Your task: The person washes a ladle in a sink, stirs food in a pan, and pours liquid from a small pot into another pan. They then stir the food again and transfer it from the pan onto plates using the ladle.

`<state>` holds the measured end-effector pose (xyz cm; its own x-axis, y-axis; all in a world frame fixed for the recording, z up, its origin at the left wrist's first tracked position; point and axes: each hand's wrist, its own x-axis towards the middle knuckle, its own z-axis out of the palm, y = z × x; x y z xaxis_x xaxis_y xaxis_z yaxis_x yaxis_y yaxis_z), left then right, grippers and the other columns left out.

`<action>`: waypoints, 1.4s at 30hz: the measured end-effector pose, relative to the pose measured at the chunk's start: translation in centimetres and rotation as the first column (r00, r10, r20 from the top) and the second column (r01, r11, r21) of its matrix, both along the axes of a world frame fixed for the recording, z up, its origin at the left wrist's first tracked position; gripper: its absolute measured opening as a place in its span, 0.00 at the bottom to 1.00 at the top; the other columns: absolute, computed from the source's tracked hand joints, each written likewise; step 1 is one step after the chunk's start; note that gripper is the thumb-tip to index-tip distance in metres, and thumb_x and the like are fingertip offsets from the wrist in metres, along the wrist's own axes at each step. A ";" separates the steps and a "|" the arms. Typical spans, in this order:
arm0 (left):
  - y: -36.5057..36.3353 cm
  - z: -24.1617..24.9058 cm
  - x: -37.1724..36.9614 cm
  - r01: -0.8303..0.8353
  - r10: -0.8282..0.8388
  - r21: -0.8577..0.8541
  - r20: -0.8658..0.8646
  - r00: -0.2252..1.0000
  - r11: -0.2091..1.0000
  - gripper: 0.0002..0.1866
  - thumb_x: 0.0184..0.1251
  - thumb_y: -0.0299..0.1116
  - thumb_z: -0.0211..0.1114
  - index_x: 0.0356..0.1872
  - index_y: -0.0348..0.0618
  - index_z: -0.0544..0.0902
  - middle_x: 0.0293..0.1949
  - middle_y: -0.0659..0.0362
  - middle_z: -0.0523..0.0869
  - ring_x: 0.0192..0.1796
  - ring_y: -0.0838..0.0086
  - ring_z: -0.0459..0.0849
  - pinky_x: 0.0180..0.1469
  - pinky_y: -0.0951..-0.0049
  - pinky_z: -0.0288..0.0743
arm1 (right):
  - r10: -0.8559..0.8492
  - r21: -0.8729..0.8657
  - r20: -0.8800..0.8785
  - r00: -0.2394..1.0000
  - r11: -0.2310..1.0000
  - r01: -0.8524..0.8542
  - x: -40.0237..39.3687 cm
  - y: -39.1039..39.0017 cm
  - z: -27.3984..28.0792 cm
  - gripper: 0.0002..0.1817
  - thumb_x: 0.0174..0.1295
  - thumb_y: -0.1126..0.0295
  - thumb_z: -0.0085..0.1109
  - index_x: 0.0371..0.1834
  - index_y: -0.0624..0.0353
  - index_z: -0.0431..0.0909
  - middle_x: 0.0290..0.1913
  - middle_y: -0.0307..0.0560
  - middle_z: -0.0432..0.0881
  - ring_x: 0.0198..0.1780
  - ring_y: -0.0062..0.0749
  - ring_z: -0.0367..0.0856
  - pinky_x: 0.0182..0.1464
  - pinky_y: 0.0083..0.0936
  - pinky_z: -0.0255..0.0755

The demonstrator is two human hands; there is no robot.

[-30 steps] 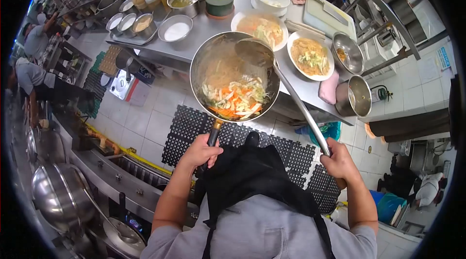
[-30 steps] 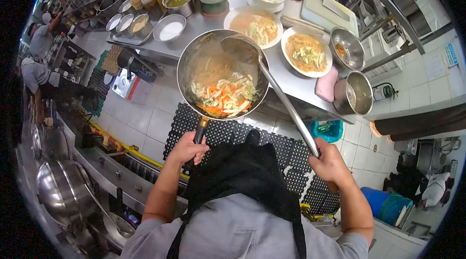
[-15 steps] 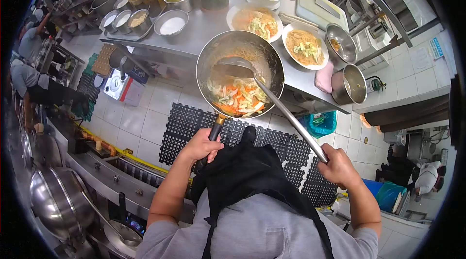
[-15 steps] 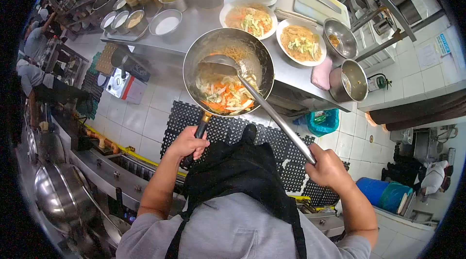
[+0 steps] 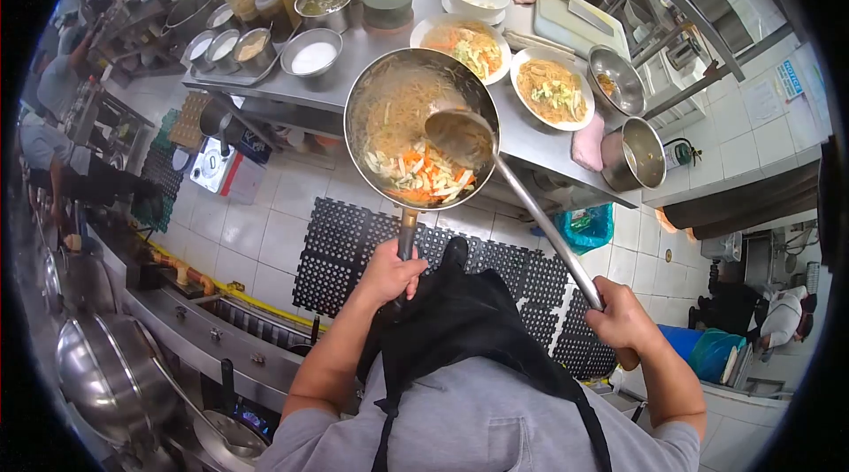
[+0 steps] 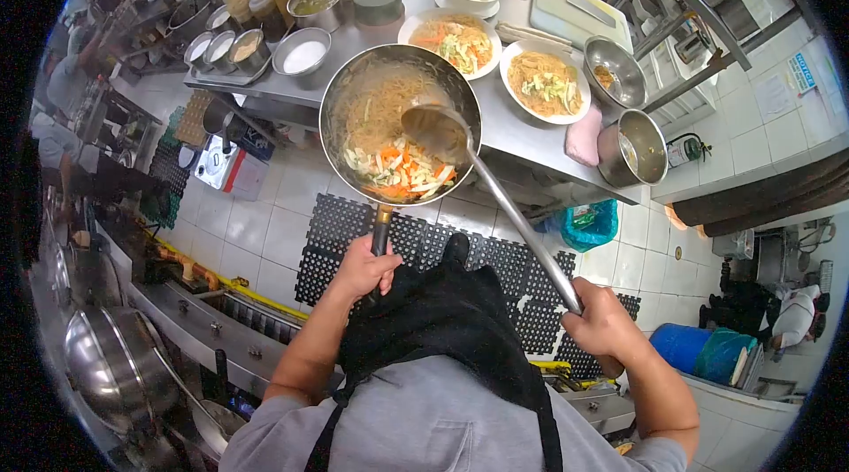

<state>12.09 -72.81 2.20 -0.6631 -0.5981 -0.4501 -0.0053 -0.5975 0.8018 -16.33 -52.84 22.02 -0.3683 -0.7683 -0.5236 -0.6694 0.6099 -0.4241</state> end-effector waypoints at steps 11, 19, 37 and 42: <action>1.2 1.1 -3.2 -0.106 0.110 -0.070 0.053 0.993 0.992 0.10 0.64 0.20 0.63 0.31 0.40 0.69 0.15 0.60 0.74 0.12 0.76 0.74 0.13 0.72 0.69 | -0.538 0.478 0.764 0.357 0.843 0.246 0.8 -3.3 2.3 0.09 0.54 0.83 0.50 0.35 0.60 0.66 0.16 0.43 0.68 0.11 0.27 0.68 0.11 0.28 0.66; 1.0 1.8 -1.9 -0.085 0.088 -0.046 0.068 0.994 0.995 0.11 0.64 0.19 0.64 0.30 0.41 0.69 0.15 0.60 0.74 0.12 0.75 0.74 0.13 0.72 0.69 | -0.521 0.497 0.777 0.353 0.852 0.164 -0.5 -3.3 1.6 0.09 0.55 0.82 0.51 0.37 0.58 0.66 0.15 0.40 0.66 0.10 0.25 0.66 0.10 0.26 0.62; 1.6 1.5 -0.9 0.046 -0.050 0.071 0.065 0.997 0.996 0.11 0.63 0.19 0.64 0.31 0.41 0.68 0.16 0.59 0.75 0.13 0.75 0.75 0.13 0.72 0.70 | -0.568 0.560 0.823 0.005 0.812 0.165 -1.8 -2.4 -2.2 0.07 0.57 0.79 0.54 0.37 0.58 0.69 0.15 0.39 0.66 0.09 0.24 0.65 0.10 0.24 0.62; 1.8 1.8 -0.3 0.032 -0.031 0.139 -0.007 0.999 0.990 0.12 0.64 0.17 0.63 0.30 0.42 0.69 0.14 0.60 0.72 0.12 0.75 0.72 0.13 0.72 0.67 | -0.520 0.470 0.825 0.222 0.849 0.240 -1.9 -2.2 -1.2 0.07 0.56 0.79 0.52 0.37 0.59 0.68 0.15 0.41 0.69 0.10 0.25 0.66 0.11 0.24 0.63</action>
